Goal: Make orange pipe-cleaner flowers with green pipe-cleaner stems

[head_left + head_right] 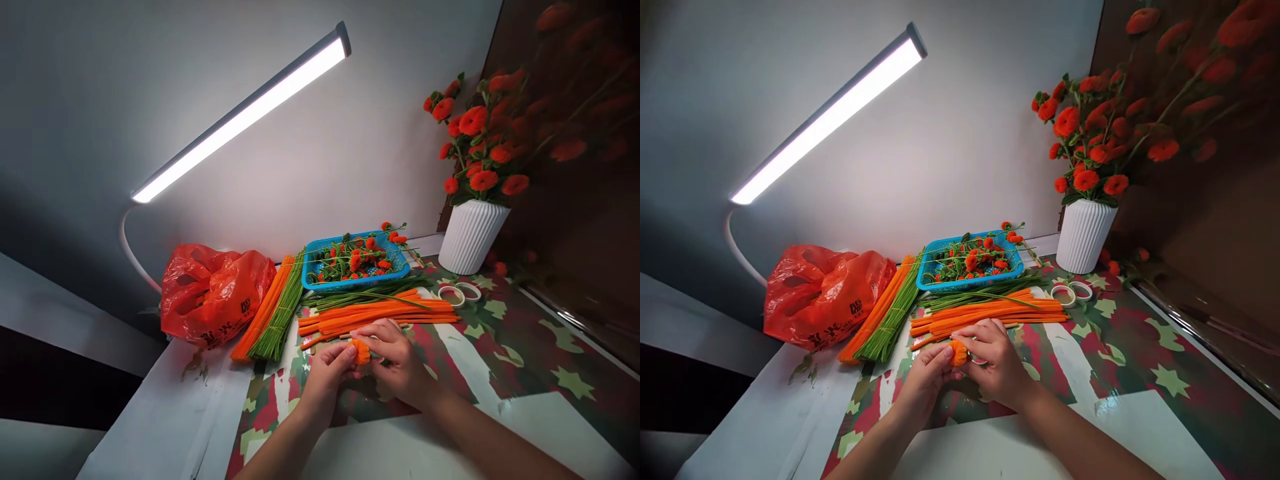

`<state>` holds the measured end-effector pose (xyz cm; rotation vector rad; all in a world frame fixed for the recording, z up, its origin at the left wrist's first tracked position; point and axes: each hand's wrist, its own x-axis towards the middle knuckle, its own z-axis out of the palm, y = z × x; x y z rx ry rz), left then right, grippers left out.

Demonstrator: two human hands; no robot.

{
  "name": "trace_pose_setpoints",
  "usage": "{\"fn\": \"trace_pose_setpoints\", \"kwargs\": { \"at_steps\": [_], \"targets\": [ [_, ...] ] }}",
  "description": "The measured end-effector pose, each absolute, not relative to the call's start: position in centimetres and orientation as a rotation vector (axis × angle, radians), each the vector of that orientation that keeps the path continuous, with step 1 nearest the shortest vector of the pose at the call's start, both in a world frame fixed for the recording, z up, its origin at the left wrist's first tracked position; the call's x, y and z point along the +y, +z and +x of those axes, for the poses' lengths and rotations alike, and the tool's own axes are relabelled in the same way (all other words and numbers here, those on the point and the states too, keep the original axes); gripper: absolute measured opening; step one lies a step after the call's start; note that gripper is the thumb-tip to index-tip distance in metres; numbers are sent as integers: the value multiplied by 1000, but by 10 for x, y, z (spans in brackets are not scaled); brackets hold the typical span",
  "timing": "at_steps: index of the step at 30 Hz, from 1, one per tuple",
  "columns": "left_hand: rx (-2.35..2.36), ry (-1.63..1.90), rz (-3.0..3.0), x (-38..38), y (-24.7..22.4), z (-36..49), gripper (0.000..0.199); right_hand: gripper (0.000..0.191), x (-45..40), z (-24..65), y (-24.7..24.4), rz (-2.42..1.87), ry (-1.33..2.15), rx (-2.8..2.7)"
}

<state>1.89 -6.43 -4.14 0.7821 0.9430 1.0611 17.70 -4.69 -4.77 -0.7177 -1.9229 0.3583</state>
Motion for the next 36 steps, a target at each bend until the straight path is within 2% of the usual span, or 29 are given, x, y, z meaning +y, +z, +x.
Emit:
{"fn": "trace_pose_setpoints", "kwargs": {
  "at_steps": [7,12,14,18,27,36],
  "targets": [
    [930,1047,731,-63,-42,18,37,30,-46,178,-51,-756,406,-1892],
    [850,1102,662,-62,-37,16,39,55,-47,177,-51,-863,588,-1864],
    [846,1118,663,-62,-35,14,35,58,-47,177,-53,-895,615,-1841],
    [926,1176,635,-61,-36,12,33,46,-46,178,-53,-950,614,-1757],
    [1140,1204,763,-63,-37,14,44,13,-51,174,-47,-928,569,-1592],
    [1222,1285,1110,-72,-34,17,33,8,-55,170,-45,-1000,742,-1376]
  ]
}}
